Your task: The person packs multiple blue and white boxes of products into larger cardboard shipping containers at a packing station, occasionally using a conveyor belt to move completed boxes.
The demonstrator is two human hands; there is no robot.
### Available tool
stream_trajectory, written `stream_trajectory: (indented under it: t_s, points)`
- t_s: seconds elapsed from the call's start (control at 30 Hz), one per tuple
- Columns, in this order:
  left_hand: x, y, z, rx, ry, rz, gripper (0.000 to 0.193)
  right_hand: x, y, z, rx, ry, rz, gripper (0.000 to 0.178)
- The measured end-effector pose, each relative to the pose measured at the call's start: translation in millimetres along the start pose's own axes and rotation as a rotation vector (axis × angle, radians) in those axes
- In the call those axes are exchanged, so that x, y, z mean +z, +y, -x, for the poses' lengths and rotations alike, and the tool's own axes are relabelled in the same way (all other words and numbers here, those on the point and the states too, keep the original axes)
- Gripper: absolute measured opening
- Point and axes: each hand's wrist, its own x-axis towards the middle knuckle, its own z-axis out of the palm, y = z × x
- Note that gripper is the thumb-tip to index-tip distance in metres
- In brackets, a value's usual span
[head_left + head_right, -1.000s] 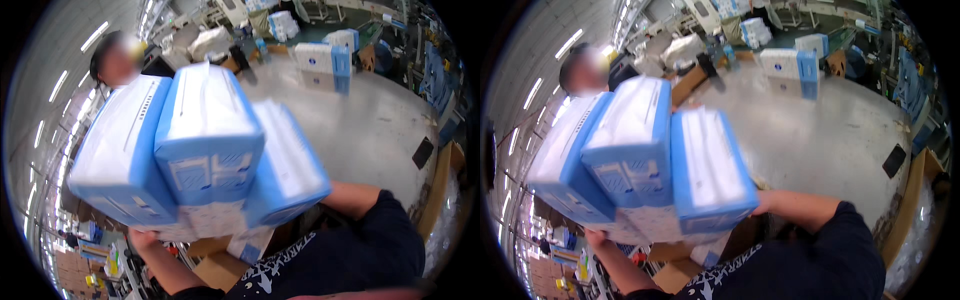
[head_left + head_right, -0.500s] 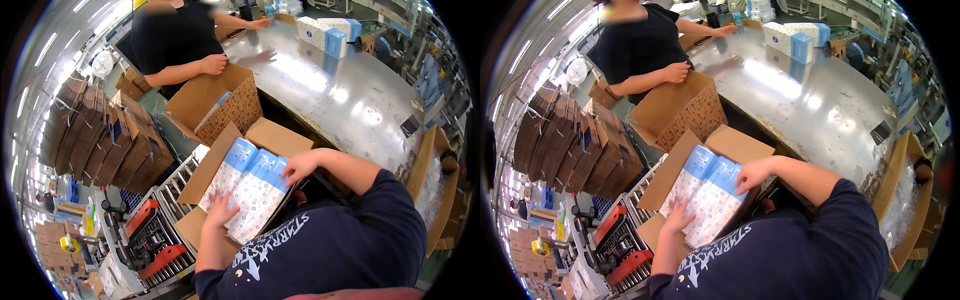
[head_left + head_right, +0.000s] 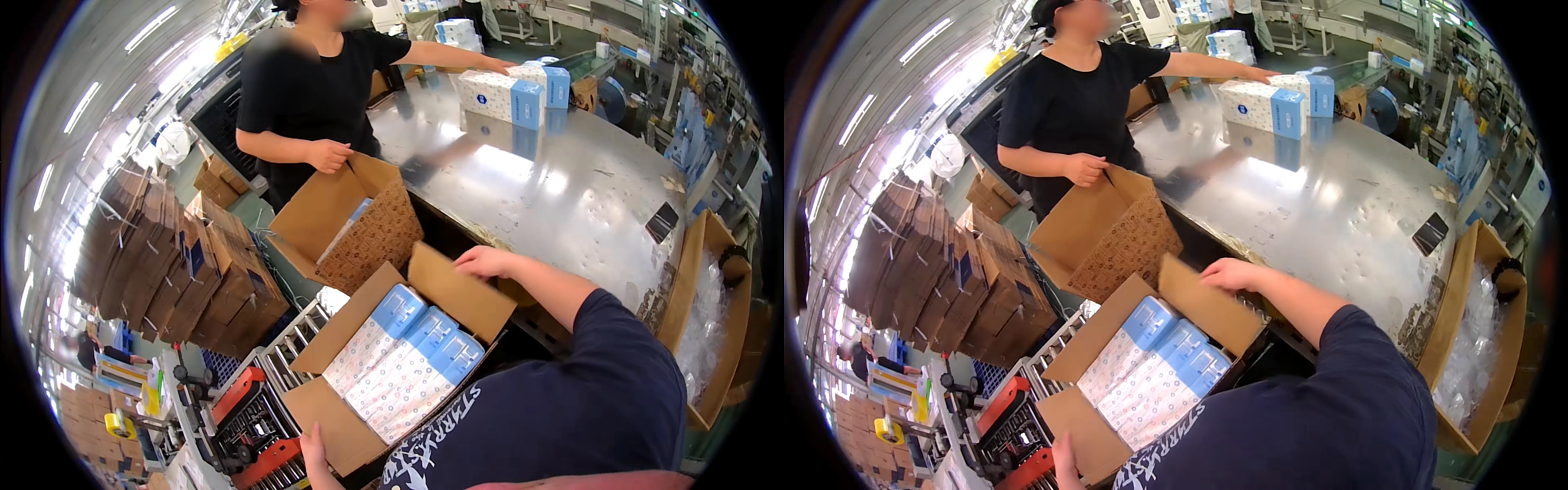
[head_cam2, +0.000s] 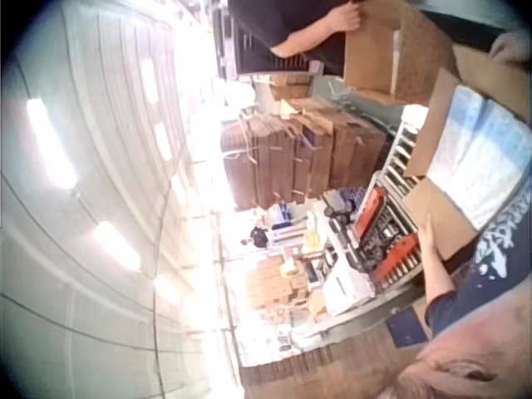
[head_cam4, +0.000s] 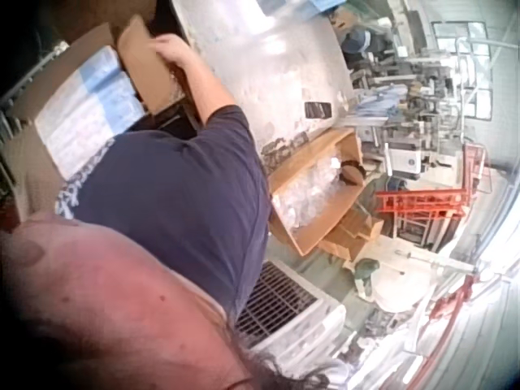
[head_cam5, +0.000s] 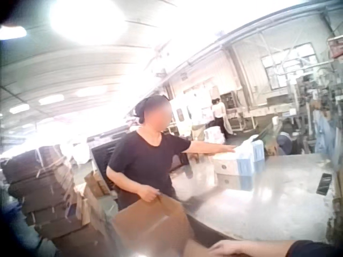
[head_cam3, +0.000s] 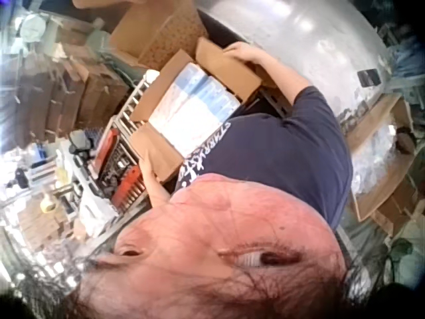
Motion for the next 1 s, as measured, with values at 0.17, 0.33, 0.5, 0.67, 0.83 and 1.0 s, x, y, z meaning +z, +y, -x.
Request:
stream_trajectory:
  t_s: [0.17, 0.33, 0.5, 0.67, 0.83, 1.0]
  points:
    - [99, 88, 14, 0.340, -0.521, -0.578, 0.054, 97, -15, -49, -0.673, -0.623, 0.996, 0.047]
    - [79, 139, 57, 0.311, -1.175, -0.404, 0.064, 107, 34, -57, -0.741, -0.549, 1.344, 0.063]
    - [105, 156, 27, 0.331, -0.782, -0.718, 0.082, 111, -11, -91, -0.516, -0.785, 1.401, 0.050]
    - [148, 144, -4, 0.182, -0.143, -1.033, 0.120, 113, -91, -111, -1.159, 0.195, 0.923, 0.027]
    - [125, 53, -8, 0.022, 0.082, -0.571, 0.109, 97, -63, -89, -0.859, 0.006, 1.160, 0.030]
    - [108, -32, -74, -0.112, -0.180, 0.091, 0.068, 115, 45, -64, -0.741, -0.154, 1.018, 0.072]
